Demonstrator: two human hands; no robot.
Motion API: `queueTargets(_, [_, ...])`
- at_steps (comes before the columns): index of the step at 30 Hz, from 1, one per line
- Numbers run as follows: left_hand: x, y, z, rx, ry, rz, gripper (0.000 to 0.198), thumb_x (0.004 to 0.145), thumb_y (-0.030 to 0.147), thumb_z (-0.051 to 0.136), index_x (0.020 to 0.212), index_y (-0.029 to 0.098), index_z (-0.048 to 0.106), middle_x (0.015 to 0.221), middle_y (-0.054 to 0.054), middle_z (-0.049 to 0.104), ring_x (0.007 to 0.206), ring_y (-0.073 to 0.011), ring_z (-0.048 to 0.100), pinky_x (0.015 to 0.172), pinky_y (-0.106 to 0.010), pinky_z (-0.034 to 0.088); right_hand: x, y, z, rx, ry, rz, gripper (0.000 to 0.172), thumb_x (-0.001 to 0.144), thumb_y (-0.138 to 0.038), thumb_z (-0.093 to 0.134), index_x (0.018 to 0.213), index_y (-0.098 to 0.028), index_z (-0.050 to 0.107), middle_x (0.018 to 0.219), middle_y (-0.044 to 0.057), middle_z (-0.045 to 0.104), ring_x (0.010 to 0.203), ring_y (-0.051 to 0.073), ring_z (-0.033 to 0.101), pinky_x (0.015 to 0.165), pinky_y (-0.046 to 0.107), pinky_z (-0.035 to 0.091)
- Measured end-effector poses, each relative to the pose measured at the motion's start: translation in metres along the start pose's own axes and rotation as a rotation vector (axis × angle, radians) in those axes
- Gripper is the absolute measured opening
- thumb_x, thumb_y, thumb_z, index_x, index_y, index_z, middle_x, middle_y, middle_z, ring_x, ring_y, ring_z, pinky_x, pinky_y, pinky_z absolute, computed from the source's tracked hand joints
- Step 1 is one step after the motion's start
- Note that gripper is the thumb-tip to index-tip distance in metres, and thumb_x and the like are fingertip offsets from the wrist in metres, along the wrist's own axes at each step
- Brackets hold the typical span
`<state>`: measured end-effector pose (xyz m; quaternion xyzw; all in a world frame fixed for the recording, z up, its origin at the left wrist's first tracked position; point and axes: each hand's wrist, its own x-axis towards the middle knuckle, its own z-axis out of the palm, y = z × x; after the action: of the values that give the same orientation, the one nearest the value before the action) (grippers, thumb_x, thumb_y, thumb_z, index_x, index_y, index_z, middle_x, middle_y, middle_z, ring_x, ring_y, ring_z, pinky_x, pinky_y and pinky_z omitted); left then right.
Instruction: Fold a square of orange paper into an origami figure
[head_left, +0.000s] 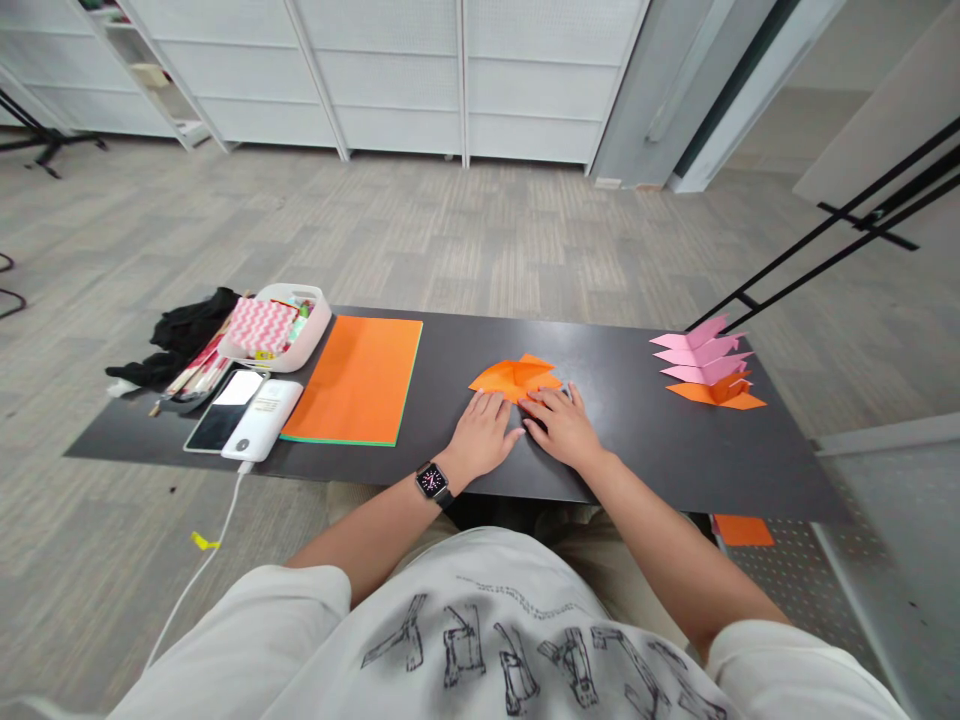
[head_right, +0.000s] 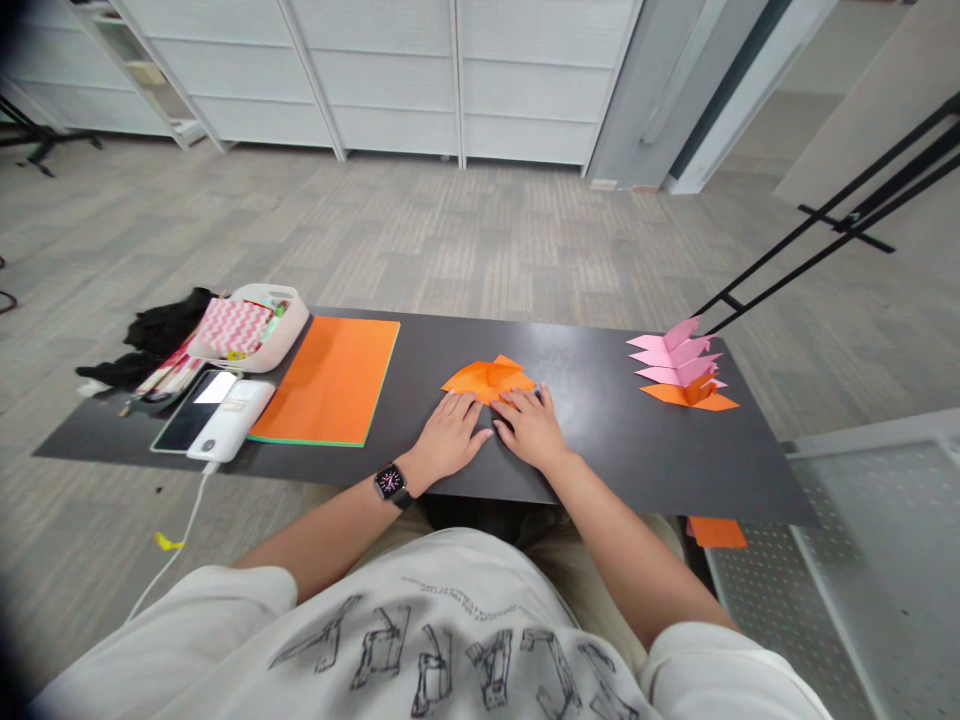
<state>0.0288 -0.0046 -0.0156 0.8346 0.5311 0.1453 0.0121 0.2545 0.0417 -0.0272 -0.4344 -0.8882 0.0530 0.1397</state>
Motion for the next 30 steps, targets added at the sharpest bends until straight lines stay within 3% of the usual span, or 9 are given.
queueTargets(3, [0.0,-0.002,0.001,-0.002,0.003,0.004,0.052,0.11,0.048,0.054,0.147,0.013,0.063,0.145,-0.019,0.067,0.14,-0.0336,0.059,0.134,-0.056,0.031,-0.005,-0.008,-0.002,-0.009,-0.01,0.008,0.04,0.108,-0.037,0.058,0.145,-0.029,0.071,0.145,0.01,0.072,0.137,0.032,0.059,0.133,0.068,0.014])
queueTargets(12, [-0.006,-0.02,-0.003,-0.004,-0.057,0.045,0.049,0.113,0.052,0.048,0.152,0.027,0.064,0.16,-0.013,0.061,0.151,-0.0341,0.052,0.135,-0.073,0.016,-0.015,-0.03,0.002,-0.076,-0.009,0.074,0.048,0.111,-0.048,0.051,0.154,-0.03,0.065,0.152,0.014,0.066,0.142,0.036,0.053,0.131,0.073,0.012])
queueTargets(19, [-0.011,-0.023,-0.009,0.009,-0.09,0.003,0.05,0.113,0.054,0.047,0.156,0.034,0.062,0.166,-0.008,0.057,0.156,-0.0393,0.044,0.131,-0.079,0.021,-0.015,-0.029,0.008,-0.069,0.027,0.096,0.045,0.112,-0.048,0.049,0.151,-0.032,0.067,0.153,0.012,0.067,0.142,0.035,0.053,0.131,0.076,0.009])
queueTargets(30, [-0.01,-0.033,-0.014,0.02,-0.08,-0.011,0.052,0.108,0.062,0.053,0.154,0.04,0.065,0.164,-0.013,0.054,0.157,-0.0393,0.043,0.13,-0.079,0.019,-0.015,-0.032,0.004,-0.077,-0.004,0.109,0.047,0.112,-0.048,0.049,0.153,-0.032,0.065,0.153,0.012,0.066,0.144,0.035,0.051,0.131,0.075,0.008])
